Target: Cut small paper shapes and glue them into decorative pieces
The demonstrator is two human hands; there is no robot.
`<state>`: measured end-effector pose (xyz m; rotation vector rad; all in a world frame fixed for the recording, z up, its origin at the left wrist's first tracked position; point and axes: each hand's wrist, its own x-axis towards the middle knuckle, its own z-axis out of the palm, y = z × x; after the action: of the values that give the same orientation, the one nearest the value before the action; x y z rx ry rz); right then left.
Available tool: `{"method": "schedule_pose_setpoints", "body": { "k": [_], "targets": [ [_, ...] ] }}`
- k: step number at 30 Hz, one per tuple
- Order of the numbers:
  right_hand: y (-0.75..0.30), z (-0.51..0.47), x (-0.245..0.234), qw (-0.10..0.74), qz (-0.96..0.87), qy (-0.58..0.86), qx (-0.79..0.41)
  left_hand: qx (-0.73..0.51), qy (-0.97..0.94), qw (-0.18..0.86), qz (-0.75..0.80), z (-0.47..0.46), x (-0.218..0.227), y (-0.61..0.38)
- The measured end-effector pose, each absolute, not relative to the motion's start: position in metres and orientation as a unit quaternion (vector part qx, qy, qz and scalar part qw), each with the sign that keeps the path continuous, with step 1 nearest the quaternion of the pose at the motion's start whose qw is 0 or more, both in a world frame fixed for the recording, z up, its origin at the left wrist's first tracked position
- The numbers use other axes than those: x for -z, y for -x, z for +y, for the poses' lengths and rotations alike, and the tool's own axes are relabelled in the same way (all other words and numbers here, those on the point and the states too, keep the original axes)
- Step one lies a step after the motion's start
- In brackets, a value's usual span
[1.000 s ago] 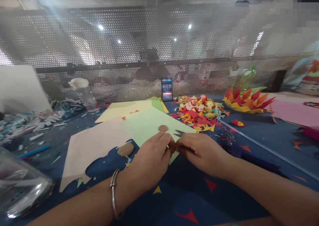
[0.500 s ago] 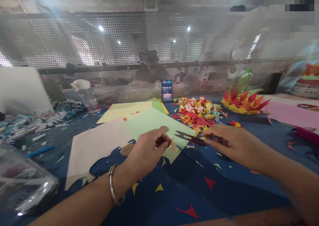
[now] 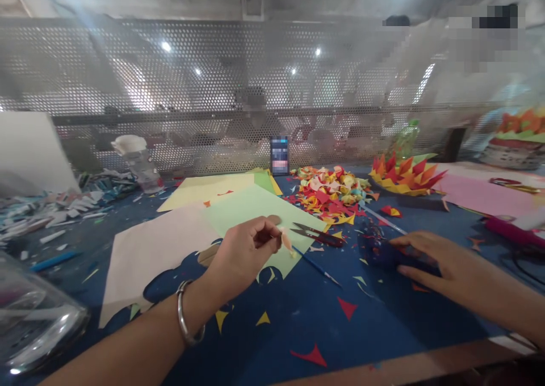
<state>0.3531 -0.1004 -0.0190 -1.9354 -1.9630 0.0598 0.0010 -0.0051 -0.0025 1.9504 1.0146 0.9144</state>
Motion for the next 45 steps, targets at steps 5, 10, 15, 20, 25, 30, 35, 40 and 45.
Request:
{"method": "schedule_pose_setpoints", "body": {
  "k": [5,10,15,20,25,30,35,40,45],
  "targets": [
    [-0.357,-0.102,0.019,0.224,-0.675,0.702,-0.04,-0.348,-0.765,0.36,0.404,-0.006,-0.001,0.001],
    [-0.35,-0.108,0.009,0.321,-0.592,0.737,-0.057,-0.359,-0.762,0.376,0.386,-0.007,-0.002,0.0],
    [-0.338,-0.11,-0.003,0.377,-0.528,0.744,-0.158,-0.354,-0.755,0.399,0.382,-0.005,-0.001,0.0],
    [-0.338,-0.107,0.001,0.385,-0.538,0.737,-0.138,-0.347,-0.768,0.385,0.376,-0.006,0.001,0.0],
    [-0.342,-0.102,0.009,0.332,-0.597,0.728,-0.054,-0.347,-0.783,0.36,0.37,-0.006,0.004,0.001],
    [-0.333,-0.116,0.004,0.29,-0.625,0.725,0.018,-0.353,-0.789,0.357,0.353,-0.005,0.007,0.0],
    [-0.303,-0.139,-0.001,0.33,-0.659,0.676,0.0,-0.361,-0.785,0.37,0.342,-0.008,0.006,-0.002],
    [-0.277,-0.149,0.005,0.354,-0.685,0.632,-0.075,-0.363,-0.784,0.395,0.313,-0.013,0.003,-0.004],
    [-0.269,-0.147,0.01,0.326,-0.718,0.611,-0.066,-0.36,-0.795,0.397,0.284,-0.017,0.003,-0.004]
  ]
}}
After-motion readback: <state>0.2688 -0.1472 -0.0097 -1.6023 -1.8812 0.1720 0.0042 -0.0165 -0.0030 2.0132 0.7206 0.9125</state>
